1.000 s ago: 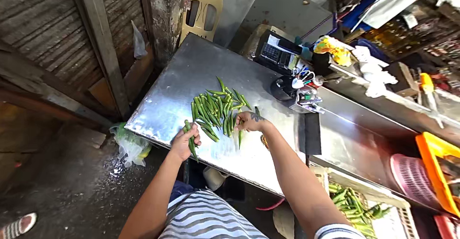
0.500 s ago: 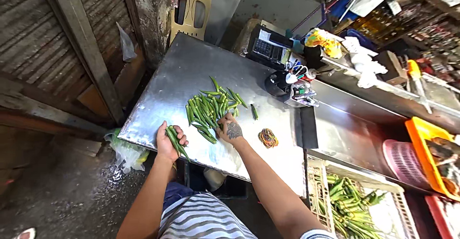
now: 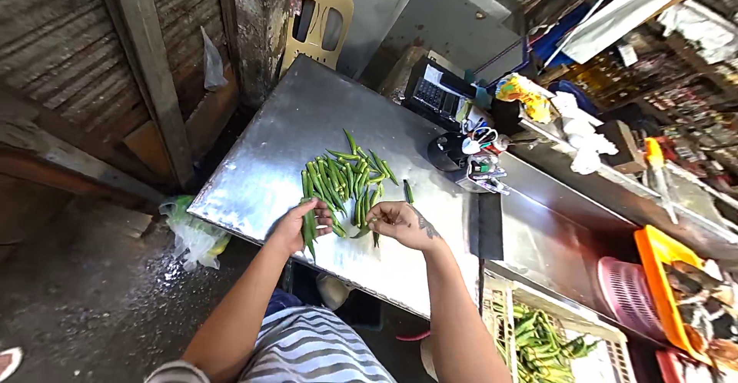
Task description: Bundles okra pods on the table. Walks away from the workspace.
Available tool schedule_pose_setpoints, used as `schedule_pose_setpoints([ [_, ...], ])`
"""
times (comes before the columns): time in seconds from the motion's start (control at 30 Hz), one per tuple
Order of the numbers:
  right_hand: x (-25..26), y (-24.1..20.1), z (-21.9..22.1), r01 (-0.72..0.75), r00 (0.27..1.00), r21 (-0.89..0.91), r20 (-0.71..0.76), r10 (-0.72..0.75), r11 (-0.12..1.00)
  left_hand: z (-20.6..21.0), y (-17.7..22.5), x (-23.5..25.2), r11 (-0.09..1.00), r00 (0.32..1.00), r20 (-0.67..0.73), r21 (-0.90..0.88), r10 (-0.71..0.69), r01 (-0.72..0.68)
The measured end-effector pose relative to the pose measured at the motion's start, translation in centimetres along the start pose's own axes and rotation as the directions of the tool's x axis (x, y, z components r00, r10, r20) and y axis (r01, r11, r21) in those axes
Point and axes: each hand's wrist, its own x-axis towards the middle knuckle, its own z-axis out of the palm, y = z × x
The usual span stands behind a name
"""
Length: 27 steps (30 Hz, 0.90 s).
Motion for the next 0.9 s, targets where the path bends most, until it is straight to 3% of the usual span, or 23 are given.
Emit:
schedule_pose_setpoints([
  [0.07, 0.7, -1.5, 0.3, 0.072, 0.991, 0.055, 0.109, -0.078, 0.996, 0.9, -0.7, 0.7, 0.998, 0.99, 0.138, 0.056, -0.025, 0.017],
  [0.17, 2.1, -2.8, 1.4, 0.047, 0.996, 0.003, 0.075, -0.047, 0.999, 3.1, -1.9, 0.7, 0.996, 0.959, 0.275, 0.08, -0.068, 0.047],
  [0.27, 3.0, -2.4, 2.5, -0.003, 0.999, -0.104, -0.039, -0.001, 0.995, 4.2, -2.7, 0.1, 0.992, 0.944, 0.311, 0.083, -0.112, 0.09],
  [0.47, 2.8, -0.3, 3.9, 0.137, 0.979, -0.013, -0.151, -0.138, 0.99, 3.8, -2.9, -0.9, 0.995, 0.954, 0.292, 0.082, -0.075, 0.053],
  [0.6, 2.0, 0.0, 3.4, 0.165, 0.98, 0.044, -0.119, -0.159, 0.985, 3.3, -3.8, -1.1, 0.998, 0.922, 0.386, 0.056, -0.033, 0.012],
  [0.67, 0.9, -0.9, 2.9, 0.236, 0.95, 0.1, -0.234, -0.208, 0.967, 3.4, -3.8, -1.3, 0.989, 0.914, 0.405, 0.139, -0.014, -0.046],
  [0.77, -0.3, -2.9, 3.1, 0.266, 0.918, 0.118, -0.334, -0.214, 0.957, 4.4, -3.0, -2.0, 0.863, 0.922, 0.388, 0.458, 0.02, -0.212],
  [0.83, -0.3, -3.5, 5.7, 0.212, 0.966, 0.002, -0.151, -0.209, 0.977, 5.0, -2.8, -3.0, 0.689, 0.933, 0.355, 0.66, 0.066, -0.3],
  [0.9, -0.1, -2.7, 8.5, 0.267, 0.964, -0.09, 0.016, -0.267, 0.959, 4.3, -3.3, -3.9, 0.497, 0.913, 0.392, 0.772, 0.117, -0.395],
])
